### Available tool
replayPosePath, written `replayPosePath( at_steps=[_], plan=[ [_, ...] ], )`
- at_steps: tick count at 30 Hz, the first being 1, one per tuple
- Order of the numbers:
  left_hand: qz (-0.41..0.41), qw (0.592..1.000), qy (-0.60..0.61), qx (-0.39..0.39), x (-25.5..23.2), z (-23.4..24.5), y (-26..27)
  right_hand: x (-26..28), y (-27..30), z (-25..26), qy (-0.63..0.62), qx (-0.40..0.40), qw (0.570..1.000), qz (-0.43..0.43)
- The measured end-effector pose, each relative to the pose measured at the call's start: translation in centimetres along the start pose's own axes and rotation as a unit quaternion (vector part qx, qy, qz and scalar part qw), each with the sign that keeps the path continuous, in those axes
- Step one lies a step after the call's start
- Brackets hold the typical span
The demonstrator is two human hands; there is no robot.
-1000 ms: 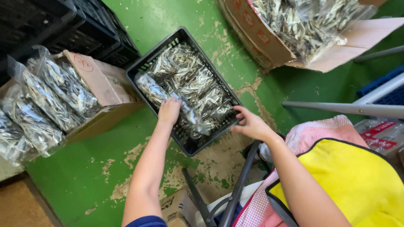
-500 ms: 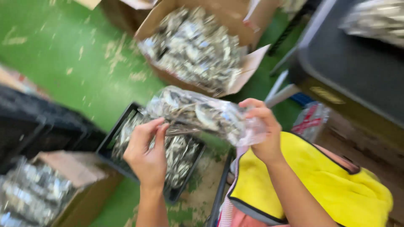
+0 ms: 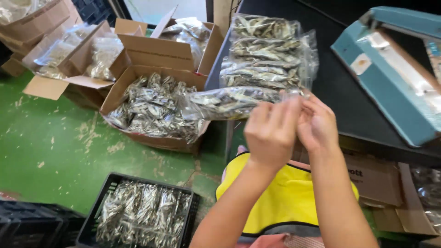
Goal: The person places packets of dried fish into larger yellow-and-black pouches, seals them using a heat sealer, and then organizes the sealed products into a plastic crate.
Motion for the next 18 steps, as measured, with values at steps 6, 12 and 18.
replayPosePath(
  at_steps=[6,12,18],
  plan=[
    [-0.108,0.989,0.088,0.053,-1.2,-7.7,6.0,5.9,4.1,-1.3,0.471,0.087,0.836,0.268],
    [-0.052,0.966,0.210,0.143,0.5,-6.8,5.3,6.1,3.4,-0.9,0.500,0.149,0.788,0.328],
    [0.074,0.976,-0.054,0.198,8.4,-4.0,6.0,5.1,3.2,-1.6,0.482,0.151,0.816,0.280]
  ],
)
Point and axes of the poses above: each hand's wrist, its own y-axis away from the middle knuckle, its own z-axis out of the back of the hand, x = y × z, the point moved 3 cm from there along -y, towards the middle knuckle, and after that the axes turned 9 degrees about z, right-handed, at the moved point
